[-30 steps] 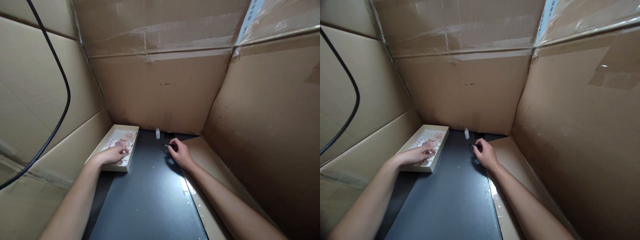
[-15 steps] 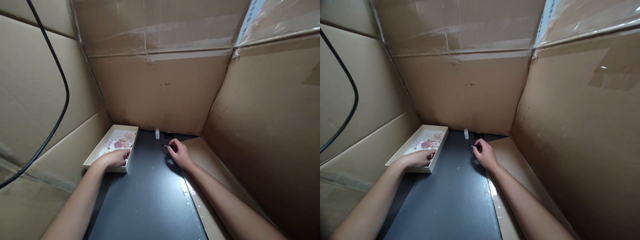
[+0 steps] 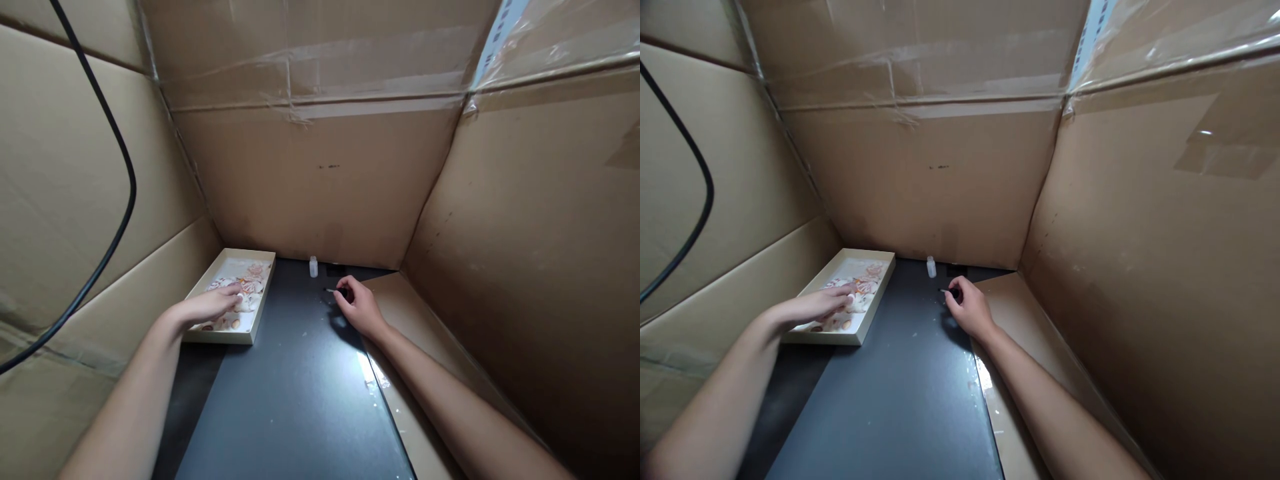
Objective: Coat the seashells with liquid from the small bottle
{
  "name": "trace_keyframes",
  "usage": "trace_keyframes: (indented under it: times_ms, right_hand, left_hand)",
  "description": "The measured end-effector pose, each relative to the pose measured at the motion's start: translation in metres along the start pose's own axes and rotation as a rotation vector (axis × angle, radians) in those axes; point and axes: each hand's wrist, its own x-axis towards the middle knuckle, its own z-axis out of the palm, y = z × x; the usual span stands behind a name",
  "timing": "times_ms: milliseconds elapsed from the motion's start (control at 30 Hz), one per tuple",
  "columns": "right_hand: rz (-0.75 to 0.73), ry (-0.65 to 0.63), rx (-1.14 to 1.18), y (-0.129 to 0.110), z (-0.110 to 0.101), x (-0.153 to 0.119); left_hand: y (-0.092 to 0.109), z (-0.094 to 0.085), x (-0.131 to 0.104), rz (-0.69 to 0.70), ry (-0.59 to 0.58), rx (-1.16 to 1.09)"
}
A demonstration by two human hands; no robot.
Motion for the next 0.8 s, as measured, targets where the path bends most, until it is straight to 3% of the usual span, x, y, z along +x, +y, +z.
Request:
trace_keyframes:
  times_ms: [167,500,800]
  right_hand:
    - [0.003,0.0,-0.008,0.0001,-0.0003,-0.0001]
    - [-0.007,0.001,0.002,0.0003,-0.0003,-0.0001]
    - [0.008,0.003,-0.001,0.0007,-0.0005,-0.0002]
  left_hand:
    - [-0.0061,0.0022,0.0048,0.051,-0.025,-0.195]
    - [-0.0013,0.0054,0.0,-0.06,-0.123,-0.501]
    - [-0.0052,0.0072,0.0043,0.03,0.024,-0.487]
